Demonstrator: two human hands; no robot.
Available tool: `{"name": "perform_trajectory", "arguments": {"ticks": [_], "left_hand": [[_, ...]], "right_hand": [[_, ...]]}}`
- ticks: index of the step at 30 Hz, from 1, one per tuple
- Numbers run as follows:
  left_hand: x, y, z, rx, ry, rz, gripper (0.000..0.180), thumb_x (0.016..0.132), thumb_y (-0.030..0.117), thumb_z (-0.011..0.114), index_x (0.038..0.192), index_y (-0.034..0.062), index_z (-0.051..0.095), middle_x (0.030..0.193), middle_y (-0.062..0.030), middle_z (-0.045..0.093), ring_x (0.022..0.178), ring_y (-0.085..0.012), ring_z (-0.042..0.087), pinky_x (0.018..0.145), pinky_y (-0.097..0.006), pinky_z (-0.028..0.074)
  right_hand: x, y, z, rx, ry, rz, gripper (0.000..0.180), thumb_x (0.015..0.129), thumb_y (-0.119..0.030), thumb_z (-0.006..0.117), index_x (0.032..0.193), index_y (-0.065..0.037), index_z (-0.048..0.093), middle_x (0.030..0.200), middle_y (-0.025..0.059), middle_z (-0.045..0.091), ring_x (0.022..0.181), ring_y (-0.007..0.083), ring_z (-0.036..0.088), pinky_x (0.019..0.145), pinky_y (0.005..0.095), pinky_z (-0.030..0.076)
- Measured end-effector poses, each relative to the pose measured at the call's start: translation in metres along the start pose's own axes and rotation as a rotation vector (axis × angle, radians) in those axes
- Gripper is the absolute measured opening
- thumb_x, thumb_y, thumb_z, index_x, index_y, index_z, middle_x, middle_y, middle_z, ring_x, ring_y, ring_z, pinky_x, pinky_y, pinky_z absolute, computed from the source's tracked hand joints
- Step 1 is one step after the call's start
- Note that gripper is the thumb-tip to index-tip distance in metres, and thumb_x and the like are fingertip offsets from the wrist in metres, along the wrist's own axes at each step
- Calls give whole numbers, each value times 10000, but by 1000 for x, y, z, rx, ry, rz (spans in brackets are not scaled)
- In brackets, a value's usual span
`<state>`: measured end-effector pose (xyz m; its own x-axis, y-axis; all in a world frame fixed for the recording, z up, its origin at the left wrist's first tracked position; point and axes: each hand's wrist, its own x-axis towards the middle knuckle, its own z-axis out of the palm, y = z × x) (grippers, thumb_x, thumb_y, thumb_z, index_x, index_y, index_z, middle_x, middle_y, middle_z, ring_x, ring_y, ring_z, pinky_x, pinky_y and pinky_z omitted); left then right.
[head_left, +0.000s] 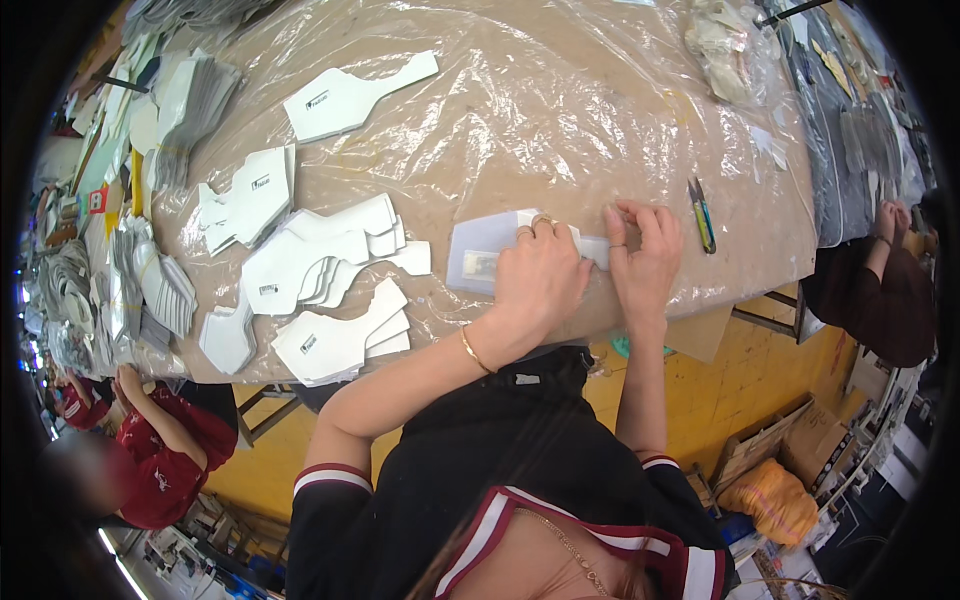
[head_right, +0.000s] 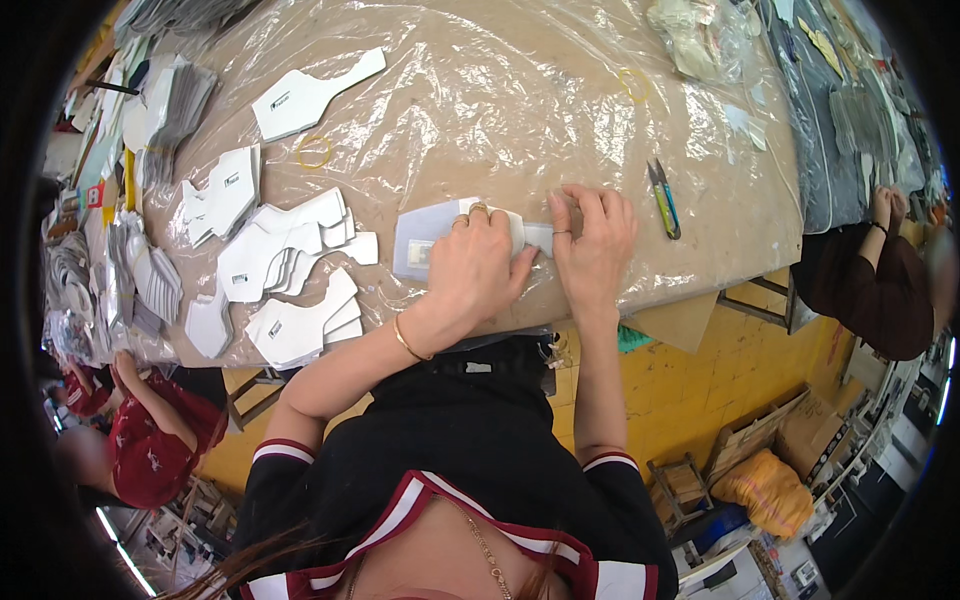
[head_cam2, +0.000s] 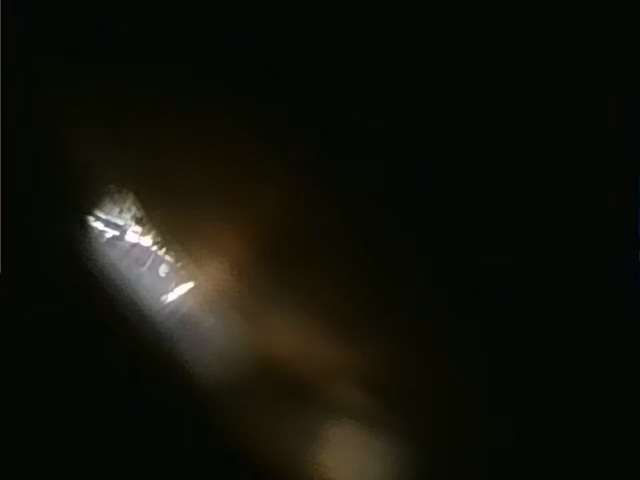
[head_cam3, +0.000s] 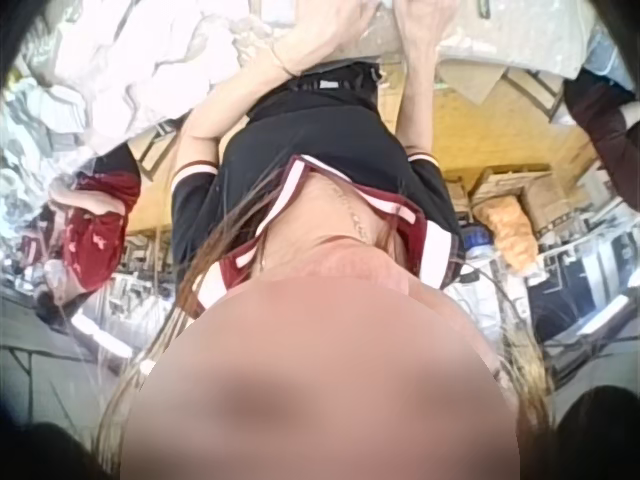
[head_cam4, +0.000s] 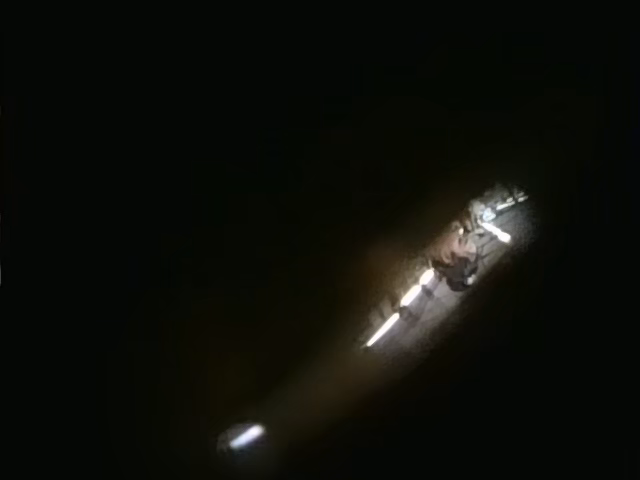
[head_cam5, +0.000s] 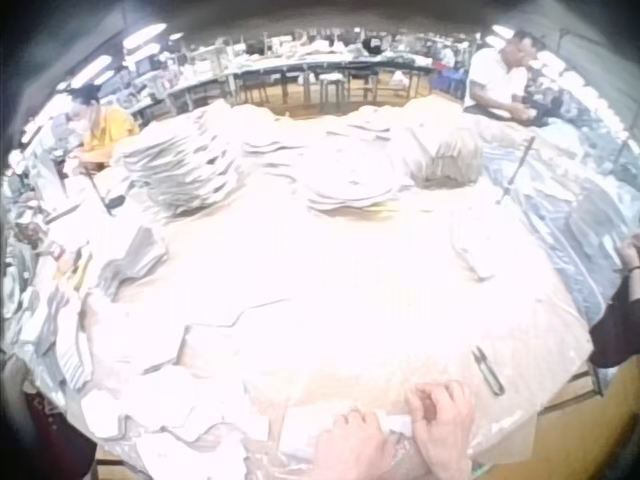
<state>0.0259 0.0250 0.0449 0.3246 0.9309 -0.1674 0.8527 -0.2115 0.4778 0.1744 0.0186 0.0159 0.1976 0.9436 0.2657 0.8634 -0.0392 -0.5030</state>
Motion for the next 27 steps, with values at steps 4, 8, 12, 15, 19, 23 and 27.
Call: {"name": "perform_trajectory", "arguments": {"ticks": [4, 8, 12, 15, 19, 23, 27], "left_hand": [[-3, 1, -1, -88, -2, -4, 229, 858, 202, 627, 858, -26, 606, 829, -190, 625, 767, -358, 663, 640, -454, 550], [-5, -4, 1, -252, 85, 3, 166, 861, 159, 607, 831, -4, 600, 785, -183, 610, 728, -351, 646, 626, -477, 522], [-7, -13, 8, -183, 203, 24, 158, 895, 161, 609, 819, 23, 591, 769, -153, 610, 708, -333, 629, 629, -467, 505], [-5, -16, 16, -55, 300, 92, 183, 918, 181, 622, 807, 43, 580, 765, -128, 607, 707, -322, 622, 633, -440, 503], [-9, -23, 18, -149, 382, 128, 191, 921, 166, 642, 794, 52, 558, 746, -116, 585, 704, -320, 613, 624, -414, 491], [-22, -43, 9, -204, 471, 62, 175, 918, 121, 651, 799, 47, 546, 729, -120, 561, 667, -325, 579, 602, -423, 461], [-50, -59, 6, -233, 426, -39, 185, 923, 125, 649, 799, 40, 540, 712, -124, 550, 637, -322, 558, 576, -428, 434]], "right_hand": [[-2, -7, 0, -48, -16, 37, 212, 903, -260, 695, 1034, -93, 699, 936, 71, 602, 920, 268, 568, 843, 408, 424], [2, -18, 9, -169, -19, 14, 311, 915, -301, 669, 1155, -105, 657, 1016, 104, 578, 977, 292, 545, 862, 419, 422], [8, -24, 24, -225, -50, 30, 411, 911, -340, 666, 1249, -115, 603, 1090, 133, 550, 1033, 316, 518, 882, 435, 416], [8, -22, 33, -243, -39, 12, 448, 907, -374, 668, 1273, -128, 590, 1138, 132, 535, 1064, 326, 506, 903, 461, 403], [8, -13, 32, -322, 5, -18, 490, 908, -400, 668, 1319, -153, 565, 1270, 142, 491, 1162, 342, 469, 962, 492, 368], [8, -12, 30, -346, -16, 9, 526, 904, -411, 672, 1350, -165, 543, 1371, 152, 441, 1249, 351, 422, 1009, 499, 337], [6, -14, 31, -377, -27, 50, 525, 907, -424, 663, 1350, -167, 545, 1369, 144, 448, 1252, 345, 421, 1016, 498, 332]]}}
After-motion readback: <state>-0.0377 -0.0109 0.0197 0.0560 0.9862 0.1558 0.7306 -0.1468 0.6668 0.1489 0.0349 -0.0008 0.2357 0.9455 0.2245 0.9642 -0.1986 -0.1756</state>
